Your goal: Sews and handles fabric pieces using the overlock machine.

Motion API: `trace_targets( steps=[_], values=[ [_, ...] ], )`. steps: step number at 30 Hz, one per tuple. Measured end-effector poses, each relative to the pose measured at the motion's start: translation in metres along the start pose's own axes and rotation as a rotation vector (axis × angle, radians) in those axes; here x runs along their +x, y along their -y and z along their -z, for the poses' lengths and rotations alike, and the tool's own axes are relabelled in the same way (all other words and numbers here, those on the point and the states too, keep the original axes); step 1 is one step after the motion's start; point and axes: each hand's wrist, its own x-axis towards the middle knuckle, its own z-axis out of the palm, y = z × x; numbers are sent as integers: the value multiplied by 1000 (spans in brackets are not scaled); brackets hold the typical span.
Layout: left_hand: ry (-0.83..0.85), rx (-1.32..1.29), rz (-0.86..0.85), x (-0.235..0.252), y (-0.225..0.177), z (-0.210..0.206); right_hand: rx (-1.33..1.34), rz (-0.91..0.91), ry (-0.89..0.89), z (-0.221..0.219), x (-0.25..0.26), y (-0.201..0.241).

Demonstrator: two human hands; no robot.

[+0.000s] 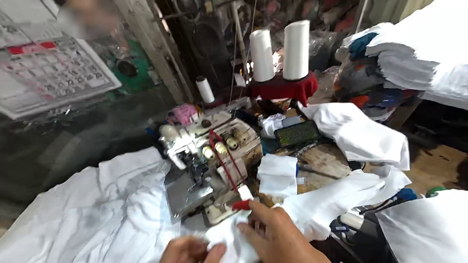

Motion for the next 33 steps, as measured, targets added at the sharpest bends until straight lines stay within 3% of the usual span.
trace_targets(
  steps=[4,8,12,15,22,25,28,30,33],
  values=[
    [42,52,109,-11,13,-35,99,-162,-118,-19,-24,-14],
    [-6,1,194,-14,10,-40,335,-272,79,-7,-35,-8],
    [15,6,167,-15,14,-34,354,-204,182,-5,-30,0],
    [38,37,144,-20,24,-28,231,-224,152,-12,-26,-1],
    [-51,355,30,-45,29,-37,342,-416,-32,-18,-26,37],
    [-64,99,111,-57,25,-47,586,-438,-91,-26,-42,32],
    [-8,-567,474,-59,15,-48,884,-622,-168,-37,-54,22],
    [9,-832,615,-53,13,-46,946,-728,-92,-37,-47,20],
    [17,-579,421,-41,20,-37,859,-701,81,-36,-29,6]
  ],
)
